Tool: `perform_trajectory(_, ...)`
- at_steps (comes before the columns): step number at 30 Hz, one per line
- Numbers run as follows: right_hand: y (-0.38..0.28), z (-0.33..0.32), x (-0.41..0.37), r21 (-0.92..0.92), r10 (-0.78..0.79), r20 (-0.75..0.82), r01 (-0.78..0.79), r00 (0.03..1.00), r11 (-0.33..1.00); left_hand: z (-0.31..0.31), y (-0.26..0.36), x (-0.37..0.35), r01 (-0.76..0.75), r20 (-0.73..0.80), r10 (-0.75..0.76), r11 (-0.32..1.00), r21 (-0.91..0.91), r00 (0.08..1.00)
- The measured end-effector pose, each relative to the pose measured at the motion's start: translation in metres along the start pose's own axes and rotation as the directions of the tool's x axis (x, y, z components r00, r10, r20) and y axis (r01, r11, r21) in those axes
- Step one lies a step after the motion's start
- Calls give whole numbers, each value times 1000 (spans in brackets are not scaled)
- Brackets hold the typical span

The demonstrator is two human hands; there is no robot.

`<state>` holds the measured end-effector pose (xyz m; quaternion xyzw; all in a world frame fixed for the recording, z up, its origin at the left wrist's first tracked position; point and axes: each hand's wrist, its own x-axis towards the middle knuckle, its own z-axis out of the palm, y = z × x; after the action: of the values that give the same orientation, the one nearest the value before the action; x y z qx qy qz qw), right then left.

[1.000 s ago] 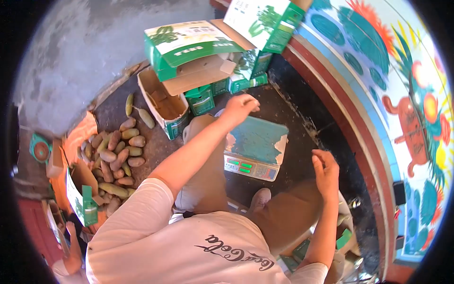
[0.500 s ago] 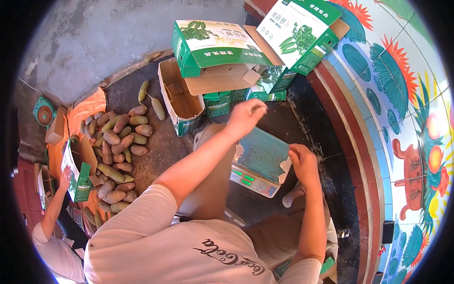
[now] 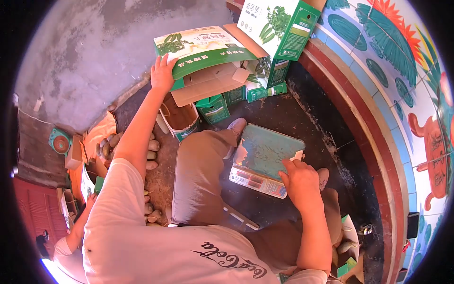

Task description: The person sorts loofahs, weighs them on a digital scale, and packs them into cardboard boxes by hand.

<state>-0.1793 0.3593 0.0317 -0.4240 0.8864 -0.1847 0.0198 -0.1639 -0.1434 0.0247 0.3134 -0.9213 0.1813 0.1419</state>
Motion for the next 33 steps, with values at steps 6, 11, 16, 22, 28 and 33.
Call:
perform_trajectory(6, 5, 2, -5, 12, 2, -52, -1, 999, 1000, 6, -22, 12, -168, -238, 156, 985, -31, 959)
perform_trajectory(11, 6, -2, -2, 3, -9, -114, 9, 993, 1000, -72, -35, 6, -230, -553, 56, 940, -251, 832)
perform_trajectory(16, 5, -8, 1, 87, 47, -241, -27, 969, 996, -144, -23, -19, -236, -577, -232, 748, -620, 783)
perform_trajectory(22, 15, -34, 3, 402, 321, -582, -79, 747, 912, -190, 15, -78, -291, -387, -293, 322, -901, 875)
perform_trajectory(28, 63, -31, -12, 838, 571, -200, -163, 796, 521, -158, 82, -110, 64, 27, -256, 135, -989, 966)
perform_trajectory(33, 89, -28, -23, 809, 670, -119, -319, 733, 494, -82, 146, -125, 220, 231, -29, -212, -952, 973)
